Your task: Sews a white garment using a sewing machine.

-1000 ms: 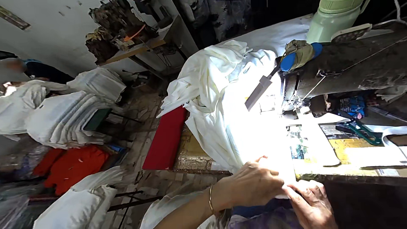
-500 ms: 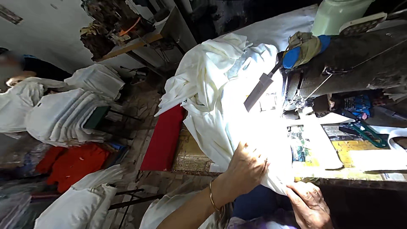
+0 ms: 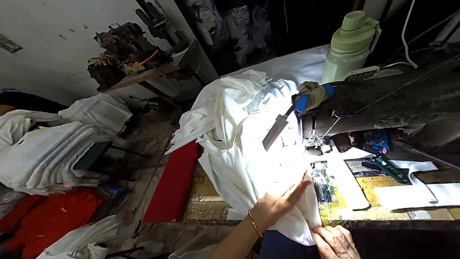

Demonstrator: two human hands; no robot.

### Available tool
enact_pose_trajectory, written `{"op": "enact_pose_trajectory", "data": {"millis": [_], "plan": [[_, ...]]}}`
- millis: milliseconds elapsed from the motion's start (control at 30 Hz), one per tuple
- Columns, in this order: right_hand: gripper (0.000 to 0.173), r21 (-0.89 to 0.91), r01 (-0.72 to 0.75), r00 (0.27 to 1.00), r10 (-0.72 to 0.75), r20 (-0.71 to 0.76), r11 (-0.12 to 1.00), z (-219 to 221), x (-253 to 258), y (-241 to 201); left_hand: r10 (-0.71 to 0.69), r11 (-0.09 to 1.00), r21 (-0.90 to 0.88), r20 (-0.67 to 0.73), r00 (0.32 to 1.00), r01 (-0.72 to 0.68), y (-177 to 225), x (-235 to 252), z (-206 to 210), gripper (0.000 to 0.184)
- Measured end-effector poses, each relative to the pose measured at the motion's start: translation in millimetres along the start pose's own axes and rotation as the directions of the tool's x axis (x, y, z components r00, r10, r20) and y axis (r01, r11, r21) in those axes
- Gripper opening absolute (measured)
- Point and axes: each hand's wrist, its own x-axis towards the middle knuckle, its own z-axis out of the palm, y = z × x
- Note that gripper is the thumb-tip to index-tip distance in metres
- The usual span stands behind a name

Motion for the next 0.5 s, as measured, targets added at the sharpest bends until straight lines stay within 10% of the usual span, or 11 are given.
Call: {"op": "enact_pose_trajectory", "data": {"millis": [500], "plan": [[0.019,0.02,0.043,0.992,-0.04,-0.119,0.999,8.6,-8.9,7.0,0.091,0.983,-0.173,0.175,0.98,-0.06,28.2,97.5,10.5,0.037]]}}
